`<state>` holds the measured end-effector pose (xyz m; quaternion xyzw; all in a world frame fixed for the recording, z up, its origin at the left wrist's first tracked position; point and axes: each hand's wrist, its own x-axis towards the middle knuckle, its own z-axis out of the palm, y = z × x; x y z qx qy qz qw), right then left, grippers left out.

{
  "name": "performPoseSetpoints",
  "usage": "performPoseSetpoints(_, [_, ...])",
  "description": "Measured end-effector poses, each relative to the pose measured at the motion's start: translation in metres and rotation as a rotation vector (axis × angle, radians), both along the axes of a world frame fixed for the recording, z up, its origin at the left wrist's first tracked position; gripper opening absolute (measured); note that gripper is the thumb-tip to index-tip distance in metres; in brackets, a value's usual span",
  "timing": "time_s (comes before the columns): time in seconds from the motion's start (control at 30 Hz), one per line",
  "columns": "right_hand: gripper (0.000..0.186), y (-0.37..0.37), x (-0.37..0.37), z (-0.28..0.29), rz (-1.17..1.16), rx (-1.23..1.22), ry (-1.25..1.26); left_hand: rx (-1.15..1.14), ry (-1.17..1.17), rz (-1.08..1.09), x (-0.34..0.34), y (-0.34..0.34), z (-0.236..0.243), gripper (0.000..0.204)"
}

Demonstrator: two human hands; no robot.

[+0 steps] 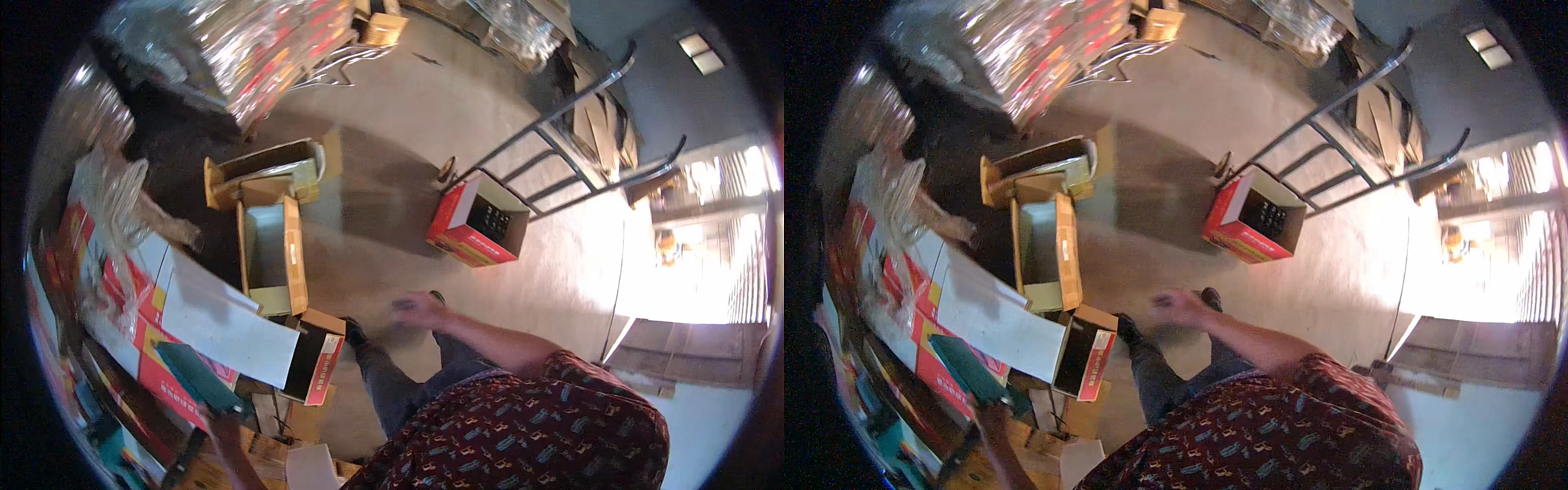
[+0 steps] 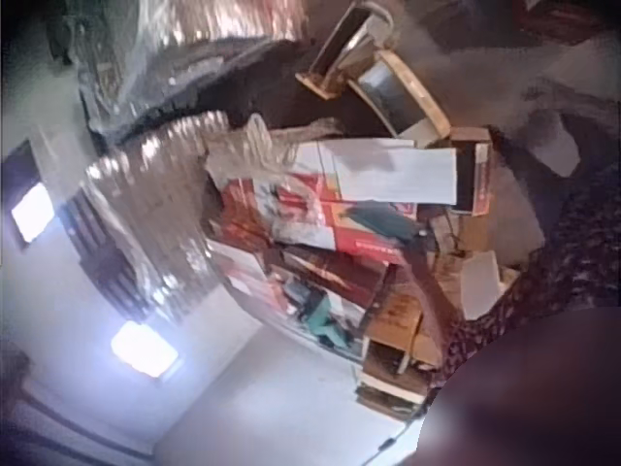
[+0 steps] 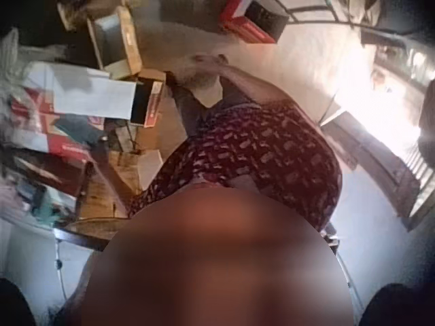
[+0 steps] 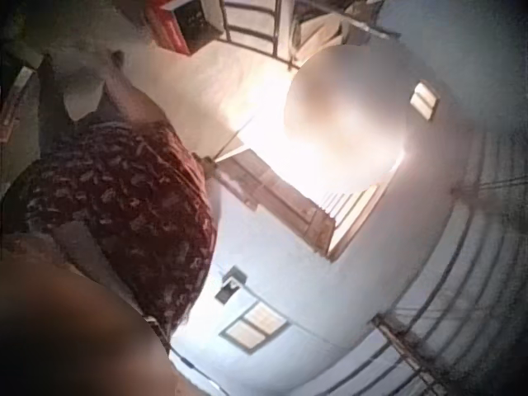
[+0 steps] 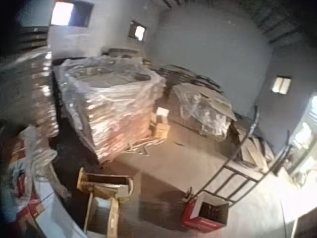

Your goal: The person uses a multimeter to test small green electronic modules taken from cardboard boxes. They connect the multimeter probes to terminals on each module, observe the display, then place the tested modules into a separate box on a hand truck. The process repeats for multiple units.

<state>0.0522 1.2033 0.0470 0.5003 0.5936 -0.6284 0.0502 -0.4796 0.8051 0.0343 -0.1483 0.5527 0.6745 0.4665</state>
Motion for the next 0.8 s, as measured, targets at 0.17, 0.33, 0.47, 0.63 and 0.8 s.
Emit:
performPoseSetpoints(0.17, [0.097,-0.004,-0.063,0.031,0.051,0.145,0.194,0.182,-0.318,-0.347,0.183,0.111,0.11,0.088])
performPoseSetpoints(0.33, [0.095,0.043,0.028,0.019,-0.069,-0.179,0.434,0.074,-0.61,-0.983,0.311,0.263,0.133,0.102])
performPoseSetpoints(0.47, [0.096,0.083,0.173,0.038,-0.409,-0.378,0.392,0.15,-0.678,-1.038,0.427,0.363,0.164,0.107])
performPoseSetpoints(0.63, [0.089,0.109,0.295,0.013,-0.842,-0.355,0.56,0.009,0.173,-1.387,0.567,0.465,0.139,0.066])
performPoseSetpoints(0.8, [0.085,0.141,0.374,-0.048,-1.212,-0.215,0.391,-0.145,0.353,-1.401,0.668,0.576,0.073,0.036])
